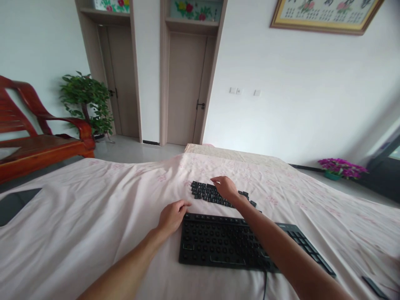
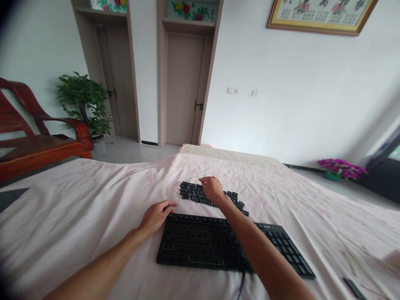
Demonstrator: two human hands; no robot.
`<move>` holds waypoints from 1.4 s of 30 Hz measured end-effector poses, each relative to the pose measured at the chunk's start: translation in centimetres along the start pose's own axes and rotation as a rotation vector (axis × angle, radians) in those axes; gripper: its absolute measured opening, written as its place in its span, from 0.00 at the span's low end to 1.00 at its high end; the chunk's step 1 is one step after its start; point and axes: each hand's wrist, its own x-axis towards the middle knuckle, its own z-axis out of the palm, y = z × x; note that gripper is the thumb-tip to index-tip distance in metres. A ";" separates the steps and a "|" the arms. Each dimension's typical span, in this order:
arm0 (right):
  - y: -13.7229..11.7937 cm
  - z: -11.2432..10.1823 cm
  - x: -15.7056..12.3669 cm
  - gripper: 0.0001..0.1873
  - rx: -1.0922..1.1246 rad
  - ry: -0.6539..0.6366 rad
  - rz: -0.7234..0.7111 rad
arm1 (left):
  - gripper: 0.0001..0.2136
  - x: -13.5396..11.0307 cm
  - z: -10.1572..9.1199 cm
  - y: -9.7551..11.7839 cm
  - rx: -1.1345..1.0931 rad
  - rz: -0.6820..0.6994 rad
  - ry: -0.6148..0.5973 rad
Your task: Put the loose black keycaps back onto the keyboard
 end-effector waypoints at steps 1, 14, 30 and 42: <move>0.0 0.2 0.7 0.19 -0.007 0.000 0.016 | 0.16 0.0 0.0 0.0 0.000 -0.005 0.001; -4.1 3.6 5.1 0.18 -0.082 -0.097 -0.050 | 0.15 0.5 -0.1 0.0 -0.002 -0.016 -0.031; -6.4 5.6 7.6 0.11 -0.147 -0.192 -0.008 | 0.15 0.6 0.0 -0.2 -0.004 -0.013 -0.028; -7.7 1.4 3.6 0.14 0.136 -0.128 -0.126 | 0.17 0.9 0.3 -0.8 -0.239 -0.053 0.050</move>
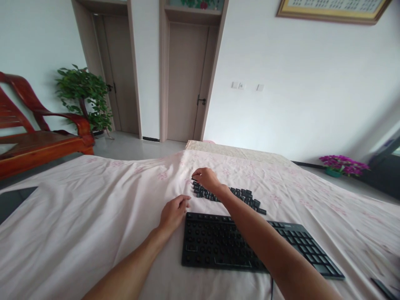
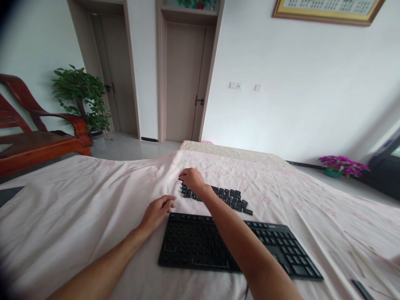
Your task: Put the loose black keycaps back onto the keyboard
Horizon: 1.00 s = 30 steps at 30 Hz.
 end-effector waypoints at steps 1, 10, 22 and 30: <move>-0.3 0.0 -0.9 0.14 0.058 0.010 -0.032 | 0.19 0.0 0.0 0.0 -0.053 0.012 0.012; -4.1 2.1 -7.1 0.20 0.182 0.087 -0.170 | 0.20 -0.3 -0.3 0.6 -0.171 0.091 0.034; -3.6 3.4 -8.8 0.18 0.208 0.159 -0.129 | 0.19 0.0 -0.3 0.1 -0.327 -0.043 0.064; -4.0 3.1 -9.7 0.13 0.167 0.179 -0.155 | 0.19 0.1 -0.5 0.2 -0.460 -0.077 0.076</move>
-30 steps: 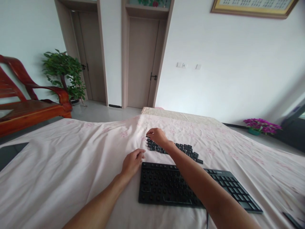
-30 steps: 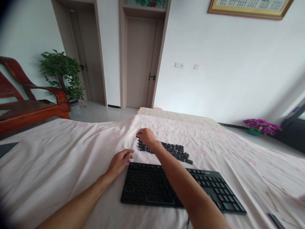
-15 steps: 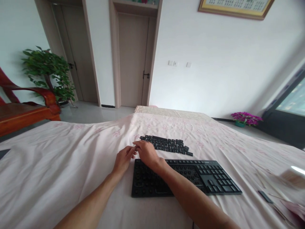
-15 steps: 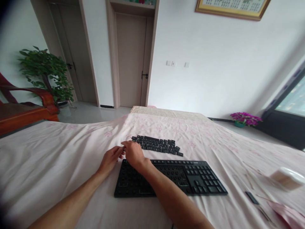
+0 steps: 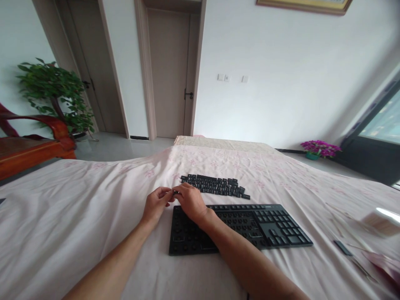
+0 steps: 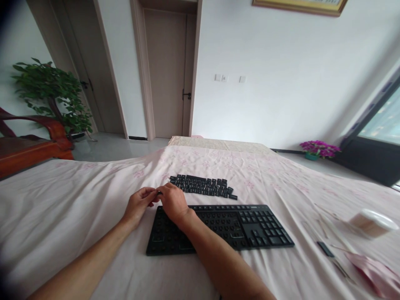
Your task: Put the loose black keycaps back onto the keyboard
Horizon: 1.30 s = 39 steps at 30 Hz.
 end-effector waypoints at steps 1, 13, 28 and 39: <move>-0.1 0.0 -0.1 0.13 -0.015 -0.007 -0.005 | 0.20 0.0 0.0 0.0 -0.022 -0.009 0.001; -0.1 -0.3 -0.1 0.11 -0.129 -0.034 -0.017 | 0.19 -0.1 0.1 -0.1 0.000 -0.020 -0.027; 4.7 -2.0 5.8 0.15 -0.052 0.023 0.170 | 0.20 0.1 0.3 -0.1 0.003 0.003 0.038; 10.0 0.0 11.5 0.11 -0.151 -0.059 0.357 | 0.15 0.9 0.4 -0.6 0.066 -0.011 0.029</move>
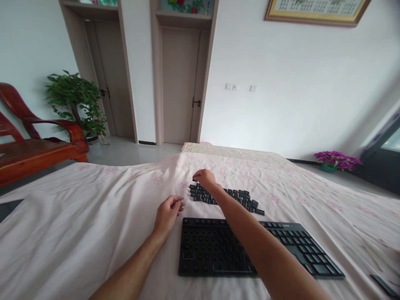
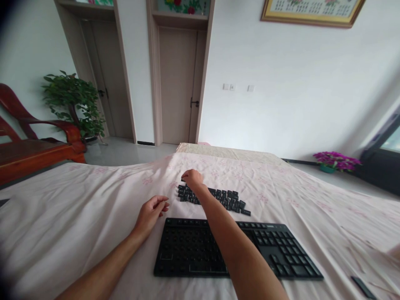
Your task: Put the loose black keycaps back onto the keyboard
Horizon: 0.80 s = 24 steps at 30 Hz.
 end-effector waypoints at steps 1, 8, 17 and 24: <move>-0.1 0.2 0.1 0.11 -0.012 -0.006 -0.004 | 0.15 0.0 0.0 0.0 0.003 0.001 0.002; -0.5 1.1 0.5 0.10 -0.078 -0.039 -0.021 | 0.14 -0.2 0.1 0.3 0.010 -0.009 0.007; -0.8 0.0 -1.1 0.14 -0.039 -0.024 -0.056 | 0.13 -0.1 0.0 0.0 -0.019 -0.008 0.025; -0.8 -1.8 -7.5 0.12 -0.039 -0.010 -0.204 | 0.13 -0.2 0.0 -0.1 -0.012 0.015 0.045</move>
